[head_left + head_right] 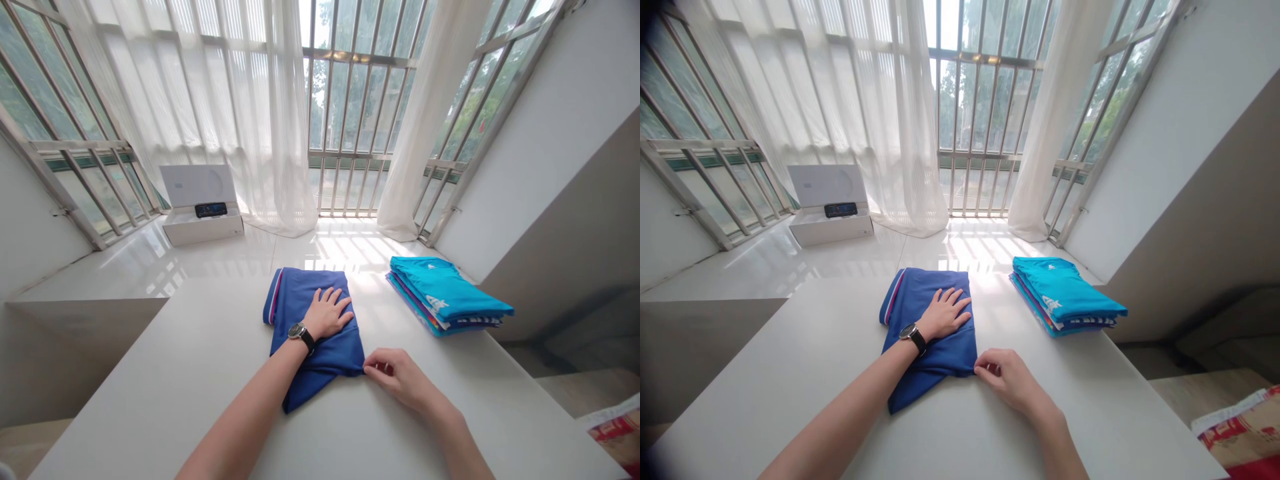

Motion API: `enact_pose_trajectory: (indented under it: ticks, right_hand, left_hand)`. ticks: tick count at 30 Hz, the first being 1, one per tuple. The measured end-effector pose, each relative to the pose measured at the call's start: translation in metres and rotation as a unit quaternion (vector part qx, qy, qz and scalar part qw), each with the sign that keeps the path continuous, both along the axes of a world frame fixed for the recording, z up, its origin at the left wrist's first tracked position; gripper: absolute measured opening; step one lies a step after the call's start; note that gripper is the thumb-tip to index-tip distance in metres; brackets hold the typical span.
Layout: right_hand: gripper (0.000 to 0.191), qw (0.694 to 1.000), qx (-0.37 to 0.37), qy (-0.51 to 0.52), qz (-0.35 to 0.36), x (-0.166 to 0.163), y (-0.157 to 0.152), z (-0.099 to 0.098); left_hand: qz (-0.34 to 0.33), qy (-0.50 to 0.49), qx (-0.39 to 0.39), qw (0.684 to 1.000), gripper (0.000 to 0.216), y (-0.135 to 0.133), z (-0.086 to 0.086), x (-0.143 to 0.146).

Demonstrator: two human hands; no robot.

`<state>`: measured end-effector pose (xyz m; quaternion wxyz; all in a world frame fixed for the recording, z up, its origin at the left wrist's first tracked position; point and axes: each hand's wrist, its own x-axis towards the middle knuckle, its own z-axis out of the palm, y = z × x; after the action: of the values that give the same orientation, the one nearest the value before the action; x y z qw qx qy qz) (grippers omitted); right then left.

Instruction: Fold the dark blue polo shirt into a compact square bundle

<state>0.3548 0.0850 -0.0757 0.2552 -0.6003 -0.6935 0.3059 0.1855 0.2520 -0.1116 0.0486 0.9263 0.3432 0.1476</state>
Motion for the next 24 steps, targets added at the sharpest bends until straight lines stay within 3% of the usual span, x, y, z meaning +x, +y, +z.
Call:
enact_pose_trajectory:
  ticks: [14, 24]
  right_hand:
    - [0.016, 0.999, 0.016, -0.02, 0.021, -0.0052, 0.0015, -0.0033]
    - [0.012, 0.999, -0.018, -0.039, 0.013, -0.004, -0.0008, -0.0028]
  left_hand:
    - [0.002, -0.002, 0.016, 1.0, 0.053, -0.0002, -0.002, 0.0004]
    - [0.009, 0.008, -0.019, 1.0, 0.055, -0.0026, 0.0044, 0.0002]
